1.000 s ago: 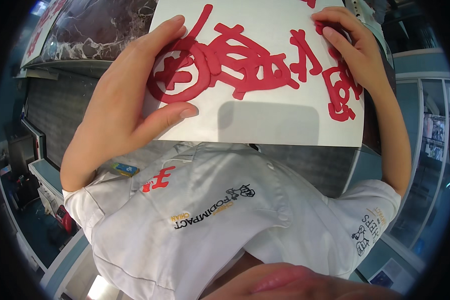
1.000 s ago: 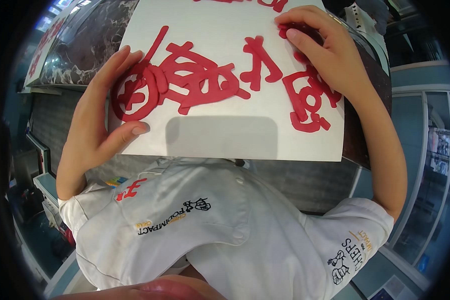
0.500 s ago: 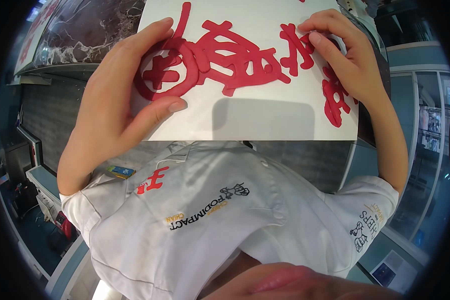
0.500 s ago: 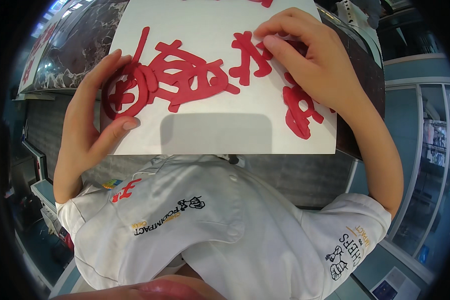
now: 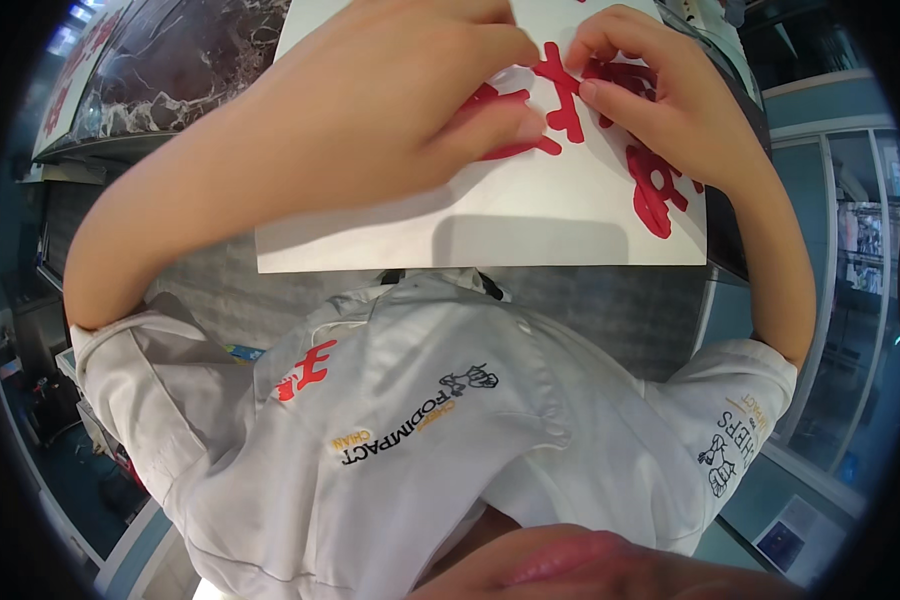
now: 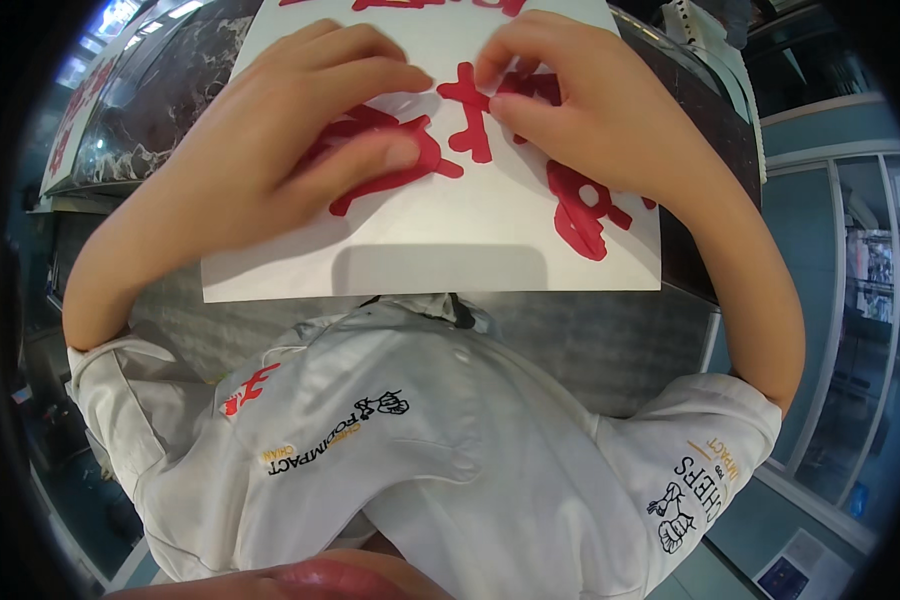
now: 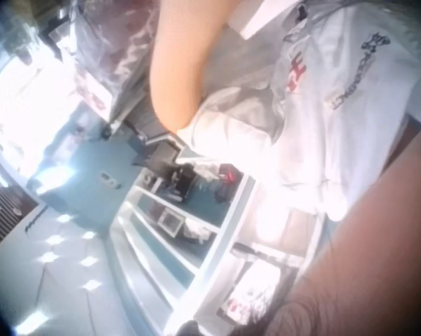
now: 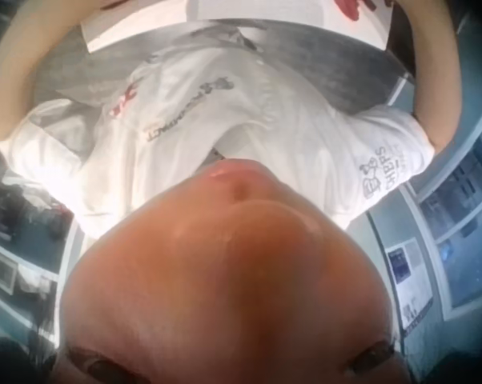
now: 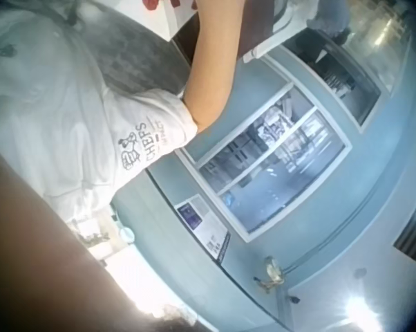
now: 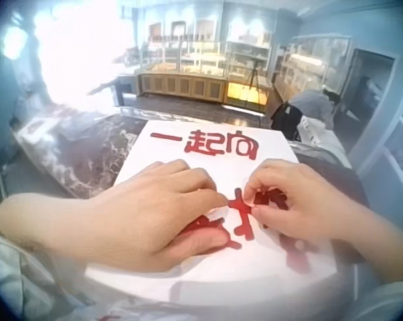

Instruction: The person assembles red Chinese characters onto white boards by hand, peeling backing and pressing each character into place. They handle multiple boards, aligning and smoothing the characters to form readable signage.

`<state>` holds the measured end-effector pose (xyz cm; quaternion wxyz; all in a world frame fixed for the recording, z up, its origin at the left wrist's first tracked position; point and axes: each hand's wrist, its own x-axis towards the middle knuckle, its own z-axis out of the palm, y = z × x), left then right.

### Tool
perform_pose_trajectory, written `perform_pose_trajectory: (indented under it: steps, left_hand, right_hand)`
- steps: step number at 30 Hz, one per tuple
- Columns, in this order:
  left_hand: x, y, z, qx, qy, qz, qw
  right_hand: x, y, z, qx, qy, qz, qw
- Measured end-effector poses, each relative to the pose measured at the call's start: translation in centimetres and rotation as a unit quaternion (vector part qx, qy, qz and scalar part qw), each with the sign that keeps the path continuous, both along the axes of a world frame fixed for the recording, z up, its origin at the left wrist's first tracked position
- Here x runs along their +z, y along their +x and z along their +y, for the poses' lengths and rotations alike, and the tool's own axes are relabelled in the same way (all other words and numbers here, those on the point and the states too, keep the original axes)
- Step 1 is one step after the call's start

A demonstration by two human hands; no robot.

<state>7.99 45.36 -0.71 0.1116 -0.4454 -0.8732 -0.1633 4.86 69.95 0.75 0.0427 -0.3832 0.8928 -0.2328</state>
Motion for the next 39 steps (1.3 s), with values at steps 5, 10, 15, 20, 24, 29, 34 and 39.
perform_pose_trajectory:
  steps: [5,10,15,20,24,29,34,39]
  left_hand:
    - [0.5,-2.9,0.7,-0.008,0.065,-0.068,0.996]
    - [1.8,-3.2,-0.6,0.034,0.1,-0.1,0.989]
    - [1.7,-3.2,-1.6,0.064,0.117,-0.174,0.976]
    - [0.1,-3.8,-2.2,0.07,0.168,-0.291,0.939]
    - [0.4,-3.1,0.0,0.057,0.257,-0.381,0.887]
    - [-0.5,-4.3,2.6,0.07,0.263,-0.22,0.937]
    - [0.6,-7.4,0.7,0.065,0.208,-0.212,0.953]
    - [1.0,-7.0,-3.2,0.073,0.238,-0.185,0.951]
  right_hand:
    - [-1.5,-3.0,-0.4,0.102,0.006,0.064,0.993]
    - [-2.2,-4.0,0.6,0.146,-0.005,0.101,0.984]
    - [-0.3,-3.8,0.7,0.13,0.124,-0.029,0.983]
    - [0.0,-3.7,2.4,0.111,-0.079,-0.108,0.985]
    - [1.5,-3.8,3.5,0.006,-0.204,-0.271,0.941]
    - [1.5,-5.0,4.9,-0.02,-0.206,-0.281,0.937]
    - [1.2,-11.0,7.6,-0.059,-0.301,-0.367,0.879]
    - [-1.3,-13.8,8.3,-0.096,-0.093,-0.164,0.977]
